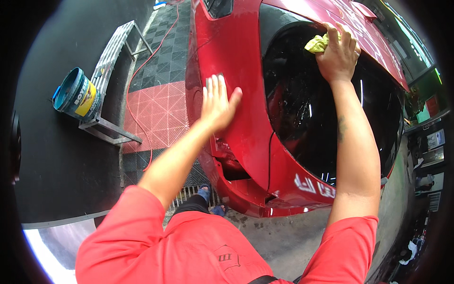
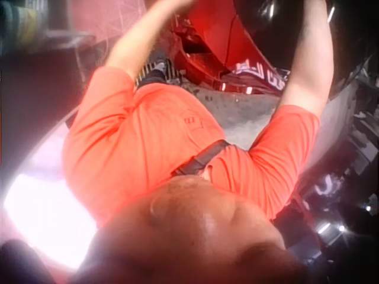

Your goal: The person wet-sands the rear exterior panels of a red car using a sanding block and a cloth, frequently dipping the cloth into a bucket of water to wet the surface.

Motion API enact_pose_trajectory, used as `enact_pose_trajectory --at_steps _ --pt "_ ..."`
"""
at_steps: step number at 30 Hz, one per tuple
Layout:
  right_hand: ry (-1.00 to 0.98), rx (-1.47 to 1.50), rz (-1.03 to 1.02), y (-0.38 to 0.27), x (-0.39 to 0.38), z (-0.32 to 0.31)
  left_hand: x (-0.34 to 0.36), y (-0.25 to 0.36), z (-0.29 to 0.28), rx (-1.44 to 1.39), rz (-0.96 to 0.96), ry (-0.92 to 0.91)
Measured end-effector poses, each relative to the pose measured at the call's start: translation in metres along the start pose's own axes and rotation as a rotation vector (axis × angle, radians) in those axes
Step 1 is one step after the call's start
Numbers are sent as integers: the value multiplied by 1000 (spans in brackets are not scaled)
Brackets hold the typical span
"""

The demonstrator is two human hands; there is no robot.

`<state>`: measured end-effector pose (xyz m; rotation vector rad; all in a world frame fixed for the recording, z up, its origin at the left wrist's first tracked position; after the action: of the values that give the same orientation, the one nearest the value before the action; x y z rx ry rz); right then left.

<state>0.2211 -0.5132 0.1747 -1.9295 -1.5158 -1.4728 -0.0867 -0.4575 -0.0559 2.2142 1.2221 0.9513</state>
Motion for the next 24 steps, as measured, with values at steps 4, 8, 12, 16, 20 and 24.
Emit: enact_pose_trajectory --at_steps 4,8,12,16,20,24 --pt "-235 -110 16 -18 -26 -26 -154 54 -7 -88 207 -160" --pt "-447 58 -193 -36 -54 -76 -151 55 -24 -51 164 -321" --pt "-595 72 -160 -58 -56 -112 -158 44 -23 -65 217 -320" --pt "-312 -23 -90 -65 -73 -84 -155 43 -27 -69 230 -338" --pt "-59 36 -129 -65 -55 -73 -158 40 -17 -94 287 -272" --pt "-179 313 -329 -122 -58 -84 -159 37 -17 -53 259 -283"
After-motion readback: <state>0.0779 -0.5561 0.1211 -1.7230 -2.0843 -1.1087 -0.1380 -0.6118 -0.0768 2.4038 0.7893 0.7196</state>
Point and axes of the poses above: each hand's wrist, its own x-axis towards the middle knuckle, its own z-axis out of the palm, y = z × x, the point moved 2 cm from there along x, towards the middle knuckle, and after that the axes turned 6 degrees about -x, right-handed, at the moved point
